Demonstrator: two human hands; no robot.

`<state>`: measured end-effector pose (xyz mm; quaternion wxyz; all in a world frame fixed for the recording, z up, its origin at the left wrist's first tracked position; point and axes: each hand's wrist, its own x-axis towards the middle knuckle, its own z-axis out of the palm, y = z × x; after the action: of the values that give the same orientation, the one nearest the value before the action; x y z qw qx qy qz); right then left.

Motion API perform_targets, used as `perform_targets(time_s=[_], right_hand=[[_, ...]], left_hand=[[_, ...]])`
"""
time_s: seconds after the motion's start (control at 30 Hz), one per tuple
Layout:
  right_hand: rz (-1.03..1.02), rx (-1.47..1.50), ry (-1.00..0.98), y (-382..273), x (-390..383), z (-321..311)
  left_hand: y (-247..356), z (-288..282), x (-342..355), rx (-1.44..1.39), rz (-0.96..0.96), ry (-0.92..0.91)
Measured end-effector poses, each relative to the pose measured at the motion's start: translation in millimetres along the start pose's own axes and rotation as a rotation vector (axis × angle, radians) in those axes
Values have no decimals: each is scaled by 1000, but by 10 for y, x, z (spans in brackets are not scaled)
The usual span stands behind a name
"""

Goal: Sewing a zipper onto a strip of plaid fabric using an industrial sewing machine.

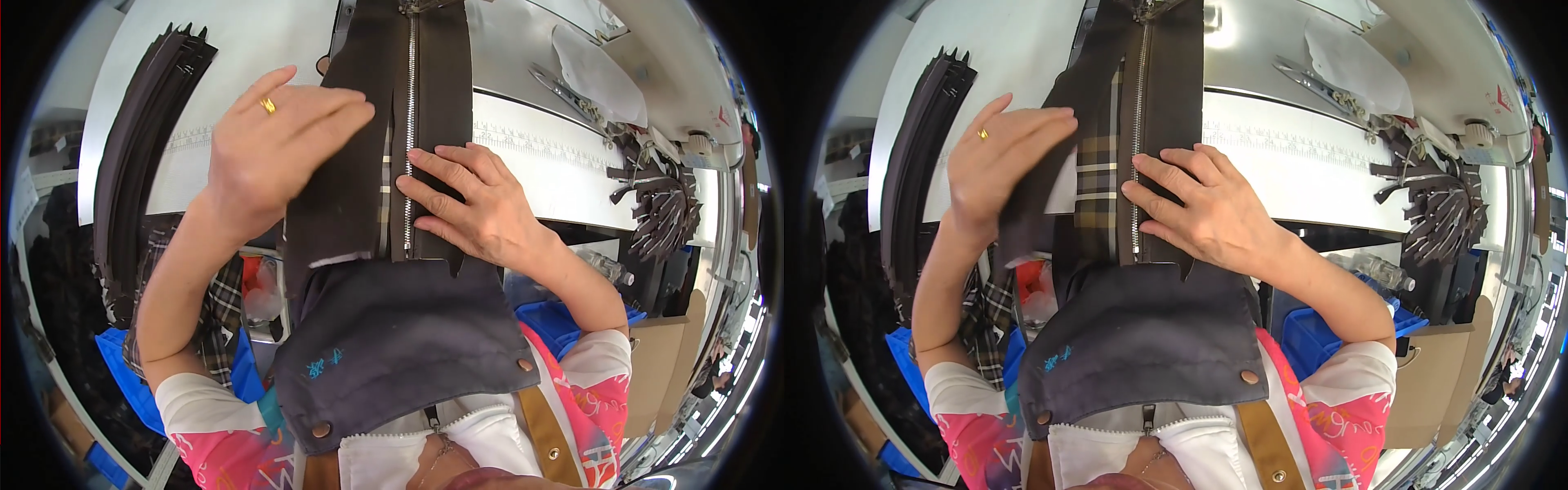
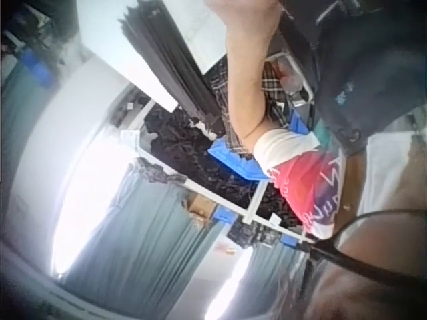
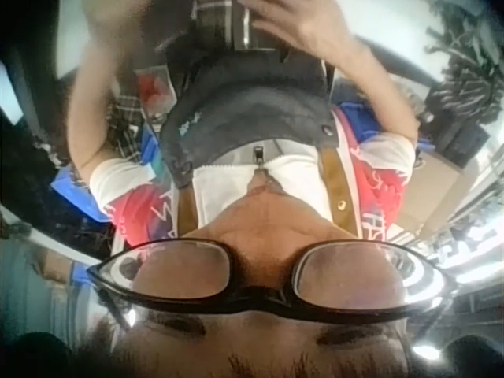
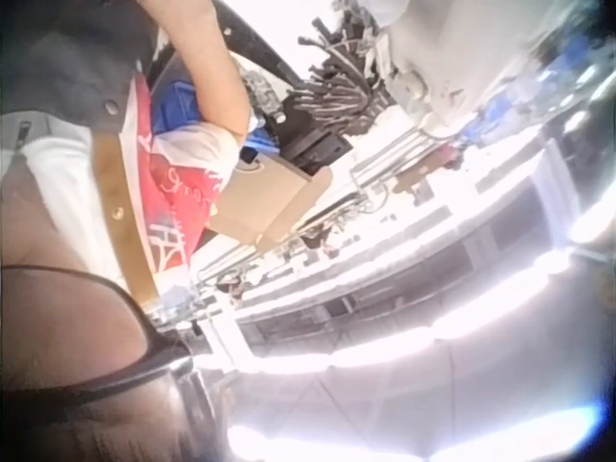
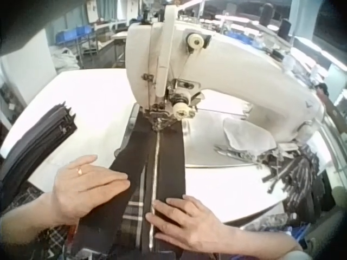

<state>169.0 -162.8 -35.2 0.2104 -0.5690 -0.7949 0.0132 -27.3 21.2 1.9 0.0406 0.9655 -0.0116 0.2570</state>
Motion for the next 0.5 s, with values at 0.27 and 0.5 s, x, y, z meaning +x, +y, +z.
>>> perform_targets(time_s=[0.27,0.5], right_hand=[[-7,10,5,2,24,-16],[-22,1,2,41,29,-14]], left_hand=[[169,374,-87,-113,-27,-1],[153,360,-93,-147,-46,-48]])
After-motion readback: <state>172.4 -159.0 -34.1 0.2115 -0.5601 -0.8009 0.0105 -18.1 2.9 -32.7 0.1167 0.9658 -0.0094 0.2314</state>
